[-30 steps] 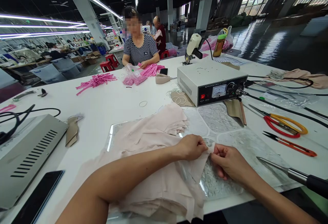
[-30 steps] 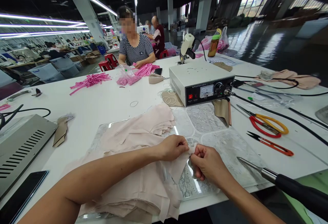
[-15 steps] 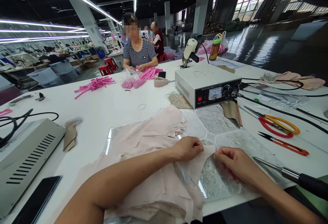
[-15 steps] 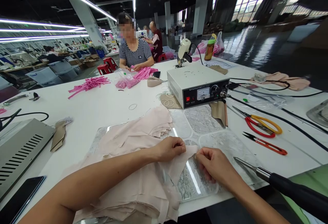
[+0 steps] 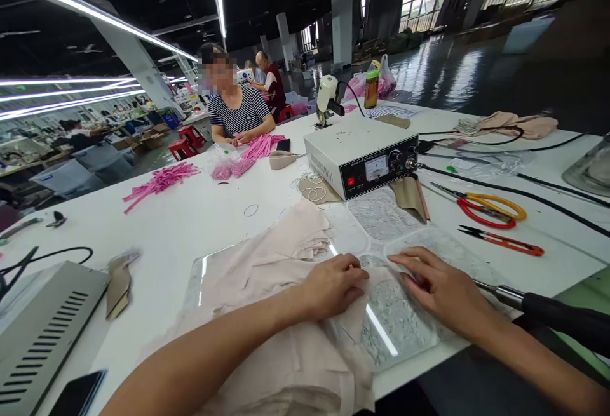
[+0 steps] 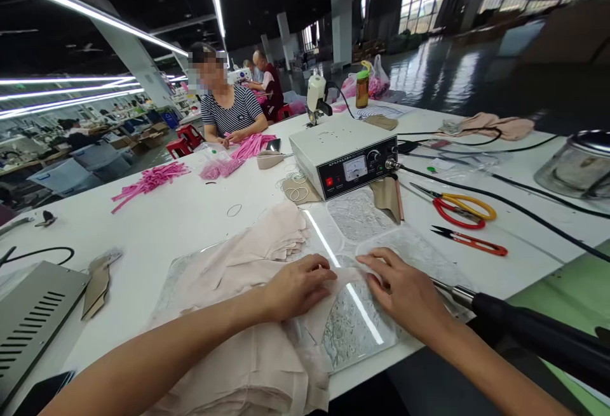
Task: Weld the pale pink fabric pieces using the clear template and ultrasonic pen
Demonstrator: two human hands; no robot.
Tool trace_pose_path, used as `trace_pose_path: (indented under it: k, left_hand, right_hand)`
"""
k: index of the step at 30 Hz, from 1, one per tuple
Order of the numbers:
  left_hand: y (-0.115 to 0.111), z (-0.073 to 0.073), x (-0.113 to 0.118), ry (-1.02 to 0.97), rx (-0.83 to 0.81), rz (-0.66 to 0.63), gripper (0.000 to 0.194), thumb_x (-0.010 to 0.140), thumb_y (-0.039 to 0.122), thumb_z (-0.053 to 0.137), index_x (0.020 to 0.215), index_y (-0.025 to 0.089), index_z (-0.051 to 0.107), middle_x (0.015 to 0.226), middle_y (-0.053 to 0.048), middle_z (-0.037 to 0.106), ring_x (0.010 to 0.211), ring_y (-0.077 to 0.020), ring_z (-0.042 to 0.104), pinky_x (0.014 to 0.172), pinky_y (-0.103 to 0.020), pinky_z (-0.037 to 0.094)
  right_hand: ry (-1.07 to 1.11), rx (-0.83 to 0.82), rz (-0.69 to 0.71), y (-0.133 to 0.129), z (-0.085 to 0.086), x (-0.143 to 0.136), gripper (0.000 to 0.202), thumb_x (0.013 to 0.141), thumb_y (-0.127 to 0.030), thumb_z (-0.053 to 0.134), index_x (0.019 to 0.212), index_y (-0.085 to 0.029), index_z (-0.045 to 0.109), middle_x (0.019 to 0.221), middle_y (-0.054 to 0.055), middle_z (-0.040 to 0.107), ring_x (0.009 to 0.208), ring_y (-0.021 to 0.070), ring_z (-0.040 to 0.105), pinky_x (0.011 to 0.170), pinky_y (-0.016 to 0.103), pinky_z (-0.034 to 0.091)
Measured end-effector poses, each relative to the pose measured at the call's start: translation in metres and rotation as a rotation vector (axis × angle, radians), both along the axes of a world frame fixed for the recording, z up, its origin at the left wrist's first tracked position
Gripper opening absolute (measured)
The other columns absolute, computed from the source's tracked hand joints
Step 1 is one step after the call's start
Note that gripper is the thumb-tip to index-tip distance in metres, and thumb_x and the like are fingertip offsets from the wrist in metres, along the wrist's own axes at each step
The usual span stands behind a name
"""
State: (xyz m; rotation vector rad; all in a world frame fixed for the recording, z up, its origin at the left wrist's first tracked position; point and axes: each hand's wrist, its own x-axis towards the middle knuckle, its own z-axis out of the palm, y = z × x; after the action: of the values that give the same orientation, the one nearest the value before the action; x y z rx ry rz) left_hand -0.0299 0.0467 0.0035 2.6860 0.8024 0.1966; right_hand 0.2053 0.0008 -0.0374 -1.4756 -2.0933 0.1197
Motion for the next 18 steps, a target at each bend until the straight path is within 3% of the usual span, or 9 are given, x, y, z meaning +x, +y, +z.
trace_pose_path:
  k: [5,9,12,18]
  left_hand:
    - [0.012,-0.002,-0.005,0.073,0.235,-0.205,0.03,0.094,0.033,0.042,0.114,0.019,0.059,0.119,-0.009,0.059,0.101,-0.0183,0.058,0.086,-0.032,0.046]
    - [0.019,-0.002,-0.005,0.111,0.345,-0.301,0.034,0.096,0.034,0.037,0.118,0.019,0.058,0.122,-0.01,0.059,0.1,-0.0164,0.058,0.085,-0.03,0.044]
    - [0.024,-0.001,-0.003,0.126,0.399,-0.417,0.035,0.097,0.031,0.034,0.122,0.017,0.055,0.131,-0.009,0.055,0.112,-0.0171,0.054,0.092,-0.031,0.041]
    - [0.035,-0.003,-0.003,0.14,0.394,-0.494,0.038,0.098,0.033,0.032,0.127,0.018,0.052,0.135,-0.004,0.053,0.128,-0.0164,0.044,0.106,-0.033,0.033]
  right_hand:
    - [-0.16,0.255,0.17,-0.008,-0.005,0.004,0.029,0.09,-0.017,0.045,0.108,-0.023,0.066,0.111,0.007,0.067,0.095,0.0222,0.061,0.076,0.038,0.052]
    - [-0.154,0.276,0.145,-0.008,-0.006,0.004,0.027,0.091,-0.018,0.046,0.109,-0.021,0.066,0.113,0.008,0.066,0.096,0.0223,0.059,0.078,0.039,0.051]
    - [-0.136,0.296,0.134,-0.008,-0.006,0.004,0.028,0.09,-0.017,0.046,0.109,-0.02,0.066,0.112,0.008,0.066,0.097,0.0221,0.059,0.08,0.039,0.051]
    - [-0.09,0.324,0.12,-0.008,-0.004,0.002,0.028,0.089,-0.015,0.046,0.107,-0.019,0.067,0.1,0.008,0.068,0.094,0.0211,0.06,0.077,0.037,0.05]
